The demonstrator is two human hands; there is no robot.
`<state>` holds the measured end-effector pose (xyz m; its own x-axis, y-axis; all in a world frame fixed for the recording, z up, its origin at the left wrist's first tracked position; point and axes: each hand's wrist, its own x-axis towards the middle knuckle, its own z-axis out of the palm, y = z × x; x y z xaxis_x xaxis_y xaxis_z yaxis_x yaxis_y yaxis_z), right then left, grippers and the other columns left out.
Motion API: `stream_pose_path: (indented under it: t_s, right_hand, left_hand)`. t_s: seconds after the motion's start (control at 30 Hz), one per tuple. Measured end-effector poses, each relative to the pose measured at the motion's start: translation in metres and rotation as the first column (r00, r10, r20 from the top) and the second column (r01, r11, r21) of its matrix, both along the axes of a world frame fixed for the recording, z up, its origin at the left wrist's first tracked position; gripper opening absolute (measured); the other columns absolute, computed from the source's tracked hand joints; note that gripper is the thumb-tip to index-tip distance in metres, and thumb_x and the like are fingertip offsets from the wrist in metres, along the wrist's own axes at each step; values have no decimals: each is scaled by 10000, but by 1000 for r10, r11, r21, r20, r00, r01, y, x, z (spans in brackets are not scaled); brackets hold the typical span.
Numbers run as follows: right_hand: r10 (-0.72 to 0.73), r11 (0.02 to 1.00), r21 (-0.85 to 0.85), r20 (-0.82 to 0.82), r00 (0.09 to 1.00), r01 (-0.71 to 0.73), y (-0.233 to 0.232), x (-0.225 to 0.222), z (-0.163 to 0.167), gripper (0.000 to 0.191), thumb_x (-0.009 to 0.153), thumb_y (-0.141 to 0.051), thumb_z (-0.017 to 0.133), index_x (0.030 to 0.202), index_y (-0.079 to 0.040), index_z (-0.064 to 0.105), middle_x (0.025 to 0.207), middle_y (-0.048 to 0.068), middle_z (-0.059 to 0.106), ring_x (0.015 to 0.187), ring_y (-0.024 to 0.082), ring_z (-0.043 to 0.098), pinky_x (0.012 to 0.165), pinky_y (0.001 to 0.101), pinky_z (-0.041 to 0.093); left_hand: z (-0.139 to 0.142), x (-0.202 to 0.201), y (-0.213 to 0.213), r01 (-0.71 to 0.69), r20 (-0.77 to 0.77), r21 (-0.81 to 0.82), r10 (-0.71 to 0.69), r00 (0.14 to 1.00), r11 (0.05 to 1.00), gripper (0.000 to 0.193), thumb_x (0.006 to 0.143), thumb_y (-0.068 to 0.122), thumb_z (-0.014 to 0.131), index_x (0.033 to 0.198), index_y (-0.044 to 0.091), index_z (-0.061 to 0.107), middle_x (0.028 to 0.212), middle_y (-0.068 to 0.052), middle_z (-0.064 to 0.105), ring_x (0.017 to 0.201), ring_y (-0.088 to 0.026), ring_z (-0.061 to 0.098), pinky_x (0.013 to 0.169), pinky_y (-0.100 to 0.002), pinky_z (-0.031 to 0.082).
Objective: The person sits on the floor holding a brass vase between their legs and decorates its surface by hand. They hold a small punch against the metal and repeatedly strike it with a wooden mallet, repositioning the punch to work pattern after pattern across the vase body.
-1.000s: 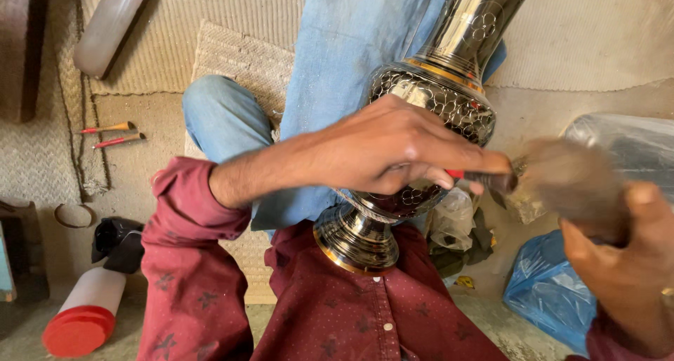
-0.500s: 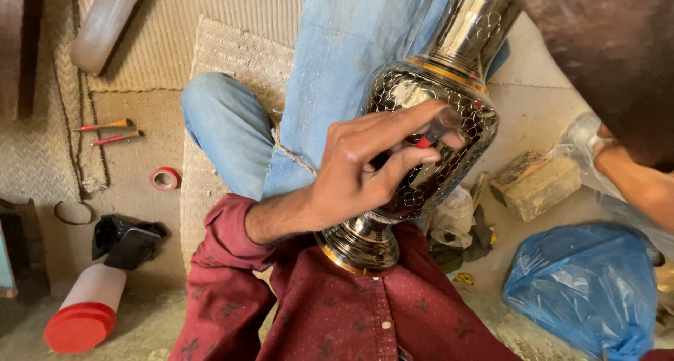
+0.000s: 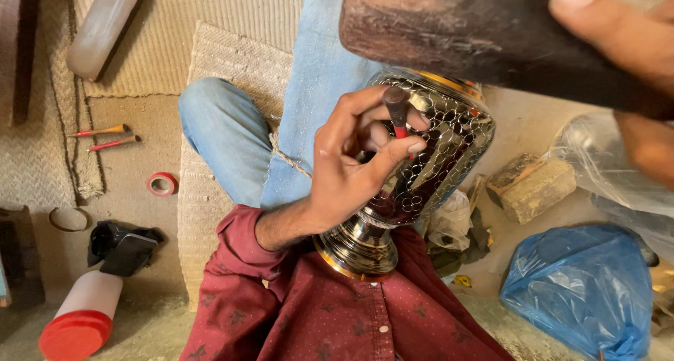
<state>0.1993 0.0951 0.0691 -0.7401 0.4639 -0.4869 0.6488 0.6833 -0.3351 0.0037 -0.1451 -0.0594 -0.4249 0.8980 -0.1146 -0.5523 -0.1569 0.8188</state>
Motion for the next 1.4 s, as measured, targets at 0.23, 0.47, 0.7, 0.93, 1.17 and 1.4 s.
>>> stream_pose_path:
  t_s: [0.23,0.47,0.7,0.93,1.17,1.4]
  right_hand:
    - [-15,999,-36,35,999,16,3,-19,12,316,916,-70,659,1215,-28,566,855,74,568,691,174,566,619,306,467]
    - [-143,985,-82,82,986,150,-6,41,7,341,909,-85,637,1238,-23,569,834,66,555,653,156,552,591,297,466]
    - [-371,913,-96,200,907,395,-30,105,9,370,903,-99,615,1261,-19,572,814,59,542,615,137,537,562,288,466]
    - [-23,967,250,-144,989,58,-79,116,12,501,980,0,713,1408,56,458,924,148,574,761,240,560,705,313,446]
    - [-23,933,337,-283,959,122,-117,105,2,776,953,19,757,1565,-23,282,1009,196,644,812,279,654,732,330,517]
    - [-216,813,451,-353,910,368,-152,130,-15,380,948,58,791,1193,40,502,976,222,621,791,282,618,724,334,496]
  left_hand:
    - [-2,2,0,-43,-50,38,45,998,998,462,1048,7,744,1426,40,482,1146,-75,734,761,10,579,635,-138,482]
    - [-8,-18,18,189,-351,68,-154,924,980,430,997,164,784,1384,79,616,1144,-38,794,627,28,575,553,-168,462]
    - [-2,-37,30,407,-533,223,-238,812,886,400,1062,201,720,1437,138,593,1205,16,765,1041,-156,784,896,-264,641]
    - [4,-50,48,507,-638,321,-213,740,800,397,1048,242,710,1406,156,561,1267,-34,714,1104,-251,735,924,-318,607]
    - [4,-52,71,716,-645,227,-449,618,660,480,974,329,676,1427,204,581,1210,-8,767,894,-221,763,728,-352,565]
    - [8,-61,98,837,-723,424,-427,543,346,504,1019,224,713,1488,176,535,1234,46,770,1016,-182,746,811,-348,546]
